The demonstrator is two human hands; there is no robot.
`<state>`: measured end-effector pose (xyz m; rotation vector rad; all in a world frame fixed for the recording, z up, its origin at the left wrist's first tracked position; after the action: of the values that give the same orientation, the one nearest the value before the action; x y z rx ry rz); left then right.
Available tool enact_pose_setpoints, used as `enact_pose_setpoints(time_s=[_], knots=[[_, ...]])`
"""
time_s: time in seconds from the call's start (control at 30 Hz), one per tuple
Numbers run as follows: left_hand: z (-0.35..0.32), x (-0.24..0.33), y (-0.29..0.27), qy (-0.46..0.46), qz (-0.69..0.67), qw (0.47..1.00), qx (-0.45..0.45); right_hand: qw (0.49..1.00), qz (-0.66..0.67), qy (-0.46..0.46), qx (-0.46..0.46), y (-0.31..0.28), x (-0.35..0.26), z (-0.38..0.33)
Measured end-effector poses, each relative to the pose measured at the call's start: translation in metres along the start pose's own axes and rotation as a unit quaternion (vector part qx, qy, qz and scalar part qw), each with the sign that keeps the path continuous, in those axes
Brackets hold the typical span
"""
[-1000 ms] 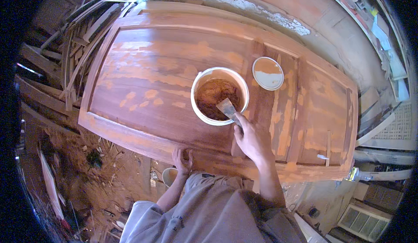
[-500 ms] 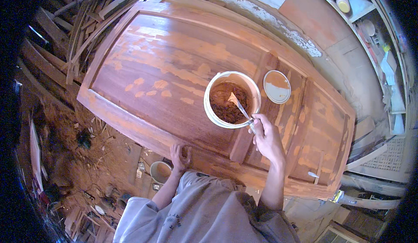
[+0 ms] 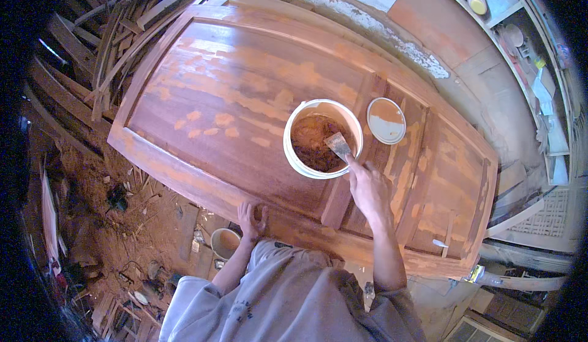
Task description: The person applies wood putty to the panels and frame of a wooden door using a putty knife and their fingers.
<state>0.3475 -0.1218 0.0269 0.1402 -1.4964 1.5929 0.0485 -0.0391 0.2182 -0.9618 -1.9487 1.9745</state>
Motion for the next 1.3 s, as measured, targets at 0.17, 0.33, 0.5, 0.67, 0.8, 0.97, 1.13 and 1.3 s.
enact_pose_setpoints(time_s=[0.17, 0.33, 0.5, 0.67, 0.8, 0.97, 1.13, 1.3], knots=[[0.001, 0.001, -0.003, 0.006, -0.006, 1.0, 0.023, 0.98, 0.194, -0.012, 0.05, -0.003, 0.01, -0.007], [-0.002, -0.002, 0.001, 0.004, 0.006, 1.0, 0.011, 0.988, 0.147, 0.028, 0.041, -0.002, 0.024, -0.016], [-0.002, 0.001, 0.001, 0.021, -0.017, 0.999, 0.035, 0.979, 0.183, -0.008, 0.087, -0.014, 0.021, -0.018], [-0.003, 0.001, -0.003, 0.004, 0.019, 1.0, 0.022, 0.904, 0.42, 0.069, 0.022, 0.019, 0.035, -0.02], [-0.007, -0.007, 0.002, -0.006, 0.032, 0.999, 0.008, 0.626, 0.755, 0.163, -0.111, 0.048, 0.024, -0.038], [0.001, 0.006, 0.002, 0.024, 0.013, 1.0, 0.007, 0.375, 0.907, 0.092, -0.169, 0.047, 0.006, -0.053], [-0.006, -0.011, 0.017, 0.024, -0.002, 1.0, -0.009, 0.371, 0.915, 0.004, -0.157, 0.044, 0.012, -0.084], [-0.02, -0.032, 0.051, -0.002, -0.159, 0.986, -0.046, 0.537, 0.842, 0.048, 0.021, 0.033, 0.058, -0.137]])
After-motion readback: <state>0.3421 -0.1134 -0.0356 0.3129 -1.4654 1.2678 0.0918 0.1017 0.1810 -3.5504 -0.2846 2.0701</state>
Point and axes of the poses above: each hand's wrist, its own z-axis towards the middle knuckle, its own y-axis out of the palm, x = y × z, the point moved 8 cm from there along z, towards the middle knuckle, and after that the axes turned 4 degrees about z, right-handed, at the moved point
